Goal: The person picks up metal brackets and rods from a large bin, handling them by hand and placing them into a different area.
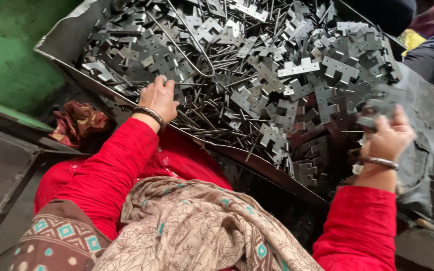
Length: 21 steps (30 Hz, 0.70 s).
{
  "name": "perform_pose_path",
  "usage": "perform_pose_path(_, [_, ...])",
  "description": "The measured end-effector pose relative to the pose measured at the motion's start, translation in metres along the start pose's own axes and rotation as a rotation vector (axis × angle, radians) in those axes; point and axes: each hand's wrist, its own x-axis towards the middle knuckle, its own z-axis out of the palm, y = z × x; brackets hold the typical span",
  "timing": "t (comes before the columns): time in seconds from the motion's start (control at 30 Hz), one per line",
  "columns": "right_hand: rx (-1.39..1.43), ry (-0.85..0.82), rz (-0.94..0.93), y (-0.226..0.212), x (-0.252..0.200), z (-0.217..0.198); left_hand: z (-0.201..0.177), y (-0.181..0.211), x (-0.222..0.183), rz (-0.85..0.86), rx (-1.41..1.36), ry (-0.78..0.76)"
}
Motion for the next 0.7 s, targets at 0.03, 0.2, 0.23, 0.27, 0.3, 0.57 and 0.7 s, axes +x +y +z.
perform_pose_path(0.03, [-0.419, 0.178, -0.232, 0.009, 0.034, -0.037, 0.006, -0.005, 0.002, 0.022, 0.014, -0.016])
perform_pose_path(0.2, [-1.753, 0.249, -0.381, 0.008, 0.086, -0.184, 0.034, -0.004, 0.016, -0.031, 0.098, -0.074])
perform_pose_path(0.23, [-1.684, 0.283, -0.230, 0.007, 0.083, -0.195, 0.038, -0.003, 0.017, -0.012, 0.090, -0.034])
perform_pose_path(0.27, [-1.603, 0.310, -0.082, 0.012, 0.079, -0.199, 0.041, -0.003, 0.019, 0.004, 0.085, 0.008])
perform_pose_path(0.3, [-1.758, 0.185, -0.107, 0.013, 0.071, -0.204, 0.044, -0.002, 0.022, 0.002, 0.072, 0.007])
perform_pose_path(0.57, [-1.640, -0.007, -0.393, -0.002, 0.063, -0.111, 0.018, 0.014, 0.019, -0.043, 0.089, -0.114])
perform_pose_path(0.7, [-1.153, -0.222, -0.700, -0.017, 0.013, 0.041, -0.007, 0.018, 0.015, -0.038, 0.014, -0.122])
